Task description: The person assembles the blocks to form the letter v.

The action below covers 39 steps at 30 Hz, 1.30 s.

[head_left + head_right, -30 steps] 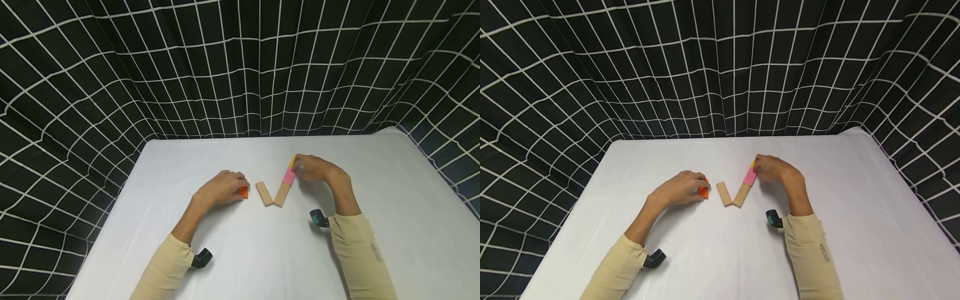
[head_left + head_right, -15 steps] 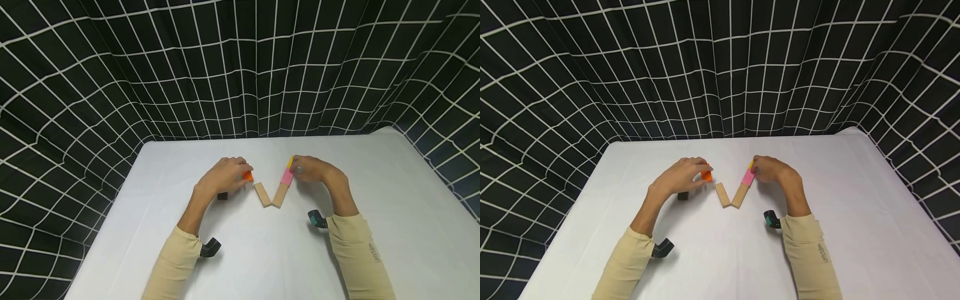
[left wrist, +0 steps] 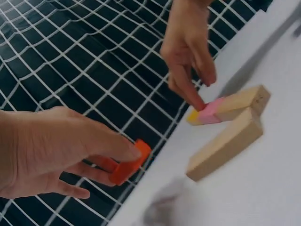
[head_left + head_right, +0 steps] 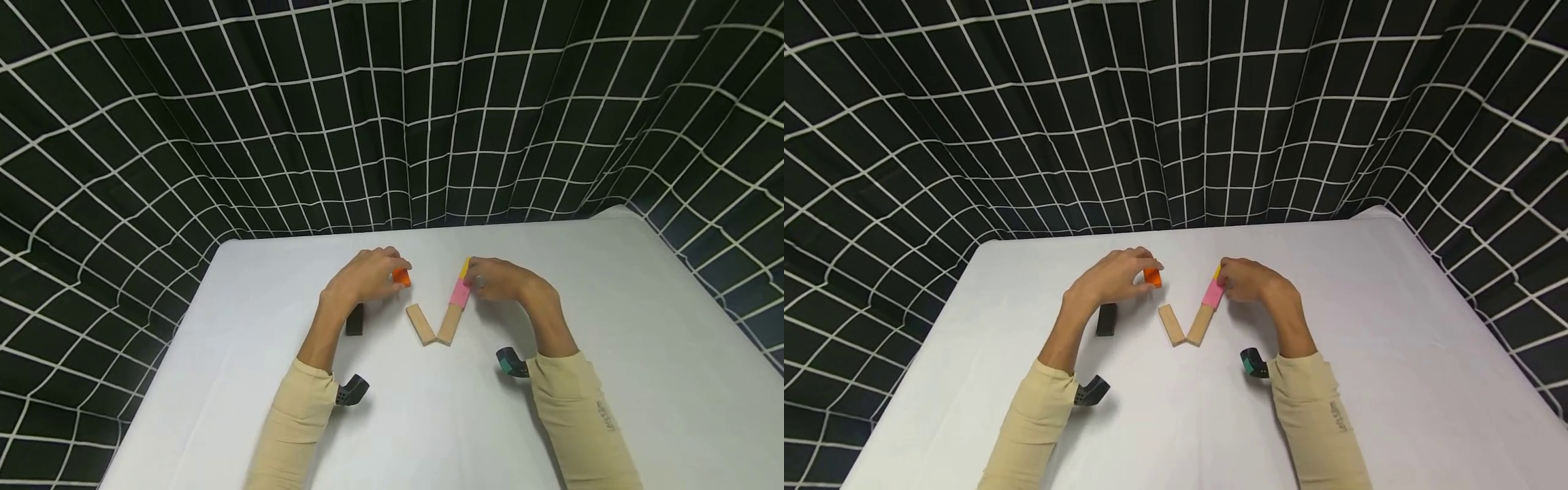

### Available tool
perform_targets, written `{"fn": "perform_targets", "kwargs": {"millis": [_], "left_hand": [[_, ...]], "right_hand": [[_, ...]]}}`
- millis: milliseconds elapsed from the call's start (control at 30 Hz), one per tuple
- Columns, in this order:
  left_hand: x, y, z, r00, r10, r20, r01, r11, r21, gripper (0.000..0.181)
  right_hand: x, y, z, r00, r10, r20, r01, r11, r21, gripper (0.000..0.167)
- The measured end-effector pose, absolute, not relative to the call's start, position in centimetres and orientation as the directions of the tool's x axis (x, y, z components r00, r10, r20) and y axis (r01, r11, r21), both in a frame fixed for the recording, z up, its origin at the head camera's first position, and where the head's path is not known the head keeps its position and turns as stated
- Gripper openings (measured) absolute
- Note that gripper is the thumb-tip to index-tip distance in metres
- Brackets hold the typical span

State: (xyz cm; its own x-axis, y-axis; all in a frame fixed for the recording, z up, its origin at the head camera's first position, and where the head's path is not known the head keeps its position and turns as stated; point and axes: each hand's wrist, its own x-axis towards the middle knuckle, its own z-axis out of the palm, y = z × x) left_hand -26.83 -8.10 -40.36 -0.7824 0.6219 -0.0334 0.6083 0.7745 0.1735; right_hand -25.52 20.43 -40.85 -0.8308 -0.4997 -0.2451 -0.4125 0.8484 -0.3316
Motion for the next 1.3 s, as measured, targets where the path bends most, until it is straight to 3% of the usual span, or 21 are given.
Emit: {"fn": "perform_targets", "kwargs": {"millis": [367,1300], "left_hand": [[-26.8,-7.7,-43.6,-0.782,0.621,-0.056,0.593,0.768,0.241,0.034],[-26.8,-7.1,-44.3,-0.772,0.628,-0.094,0.596,0.768,0.235,0.031]], "right_hand": [[-25.3,20.4,-41.0,-0.828,-0.488,-0.275,-0.406,0.861,-0.306,0.029],[-25.6,20.0,-40.9,-0.852,-0.461,-0.249,-0.367,0.864,-0.344,0.028]]}}
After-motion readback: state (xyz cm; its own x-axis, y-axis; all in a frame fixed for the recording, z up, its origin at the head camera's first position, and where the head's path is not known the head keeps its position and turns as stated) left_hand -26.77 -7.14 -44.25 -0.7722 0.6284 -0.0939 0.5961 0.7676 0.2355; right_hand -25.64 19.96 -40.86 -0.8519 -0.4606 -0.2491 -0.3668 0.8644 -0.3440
